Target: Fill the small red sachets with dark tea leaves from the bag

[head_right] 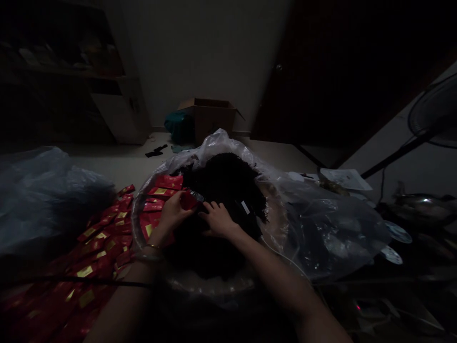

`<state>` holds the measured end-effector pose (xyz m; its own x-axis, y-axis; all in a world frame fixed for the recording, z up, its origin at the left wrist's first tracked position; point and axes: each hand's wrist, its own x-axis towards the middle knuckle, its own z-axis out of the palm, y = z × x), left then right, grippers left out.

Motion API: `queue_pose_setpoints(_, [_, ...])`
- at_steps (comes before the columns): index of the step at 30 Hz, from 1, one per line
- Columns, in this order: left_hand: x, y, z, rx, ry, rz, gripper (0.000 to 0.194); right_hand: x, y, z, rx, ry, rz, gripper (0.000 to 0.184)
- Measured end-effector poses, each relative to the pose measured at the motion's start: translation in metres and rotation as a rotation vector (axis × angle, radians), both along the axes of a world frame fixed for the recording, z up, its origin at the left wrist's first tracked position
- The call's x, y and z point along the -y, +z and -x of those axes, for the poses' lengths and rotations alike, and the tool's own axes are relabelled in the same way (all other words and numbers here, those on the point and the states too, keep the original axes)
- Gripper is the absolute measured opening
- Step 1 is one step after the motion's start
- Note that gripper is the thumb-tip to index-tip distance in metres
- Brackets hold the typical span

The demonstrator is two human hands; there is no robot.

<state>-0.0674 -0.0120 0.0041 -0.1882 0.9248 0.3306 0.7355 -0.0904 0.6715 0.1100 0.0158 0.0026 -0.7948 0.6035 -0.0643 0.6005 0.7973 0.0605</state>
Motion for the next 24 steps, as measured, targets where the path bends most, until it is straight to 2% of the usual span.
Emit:
queue_pose_setpoints(3, [0.000, -0.001, -0.003, -0.002, -0.023, -0.013, 0.037, 0.003, -0.001, -0.002, 0.028, 0.033, 0.023, 0.044])
queue_pose_setpoints(6, [0.000, -0.001, -0.006, 0.010, -0.042, -0.009, 0.039, 0.001, 0.003, -0.009, -0.060, -0.038, 0.057, 0.032])
queue_pose_setpoints(10, [-0.001, -0.002, -0.010, 0.002, -0.069, 0.005, 0.043, -0.009, 0.022, -0.025, -0.504, -0.258, 0.237, 0.021])
queue_pose_setpoints(13, [-0.002, -0.004, -0.014, -0.008, -0.089, 0.011, 0.043, -0.019, 0.044, -0.030, -0.842, -0.394, 0.457, 0.016])
queue_pose_setpoints(15, [-0.002, -0.006, -0.016, -0.016, -0.109, 0.000, 0.041, -0.024, 0.059, -0.028, -0.952, -0.457, 0.627, 0.022])
queue_pose_setpoints(17, [-0.003, -0.008, -0.018, -0.016, -0.130, -0.008, 0.039, -0.027, 0.071, -0.021, -0.994, -0.492, 0.786, 0.027])
queue_pose_setpoints(19, [-0.004, -0.009, -0.019, -0.006, -0.143, -0.008, 0.039, -0.028, 0.078, -0.012, -0.989, -0.492, 0.873, 0.026])
queue_pose_setpoints(24, [-0.006, -0.013, -0.019, -0.002, -0.156, -0.021, 0.036, -0.029, 0.078, 0.005, -0.913, -0.463, 0.838, 0.028])
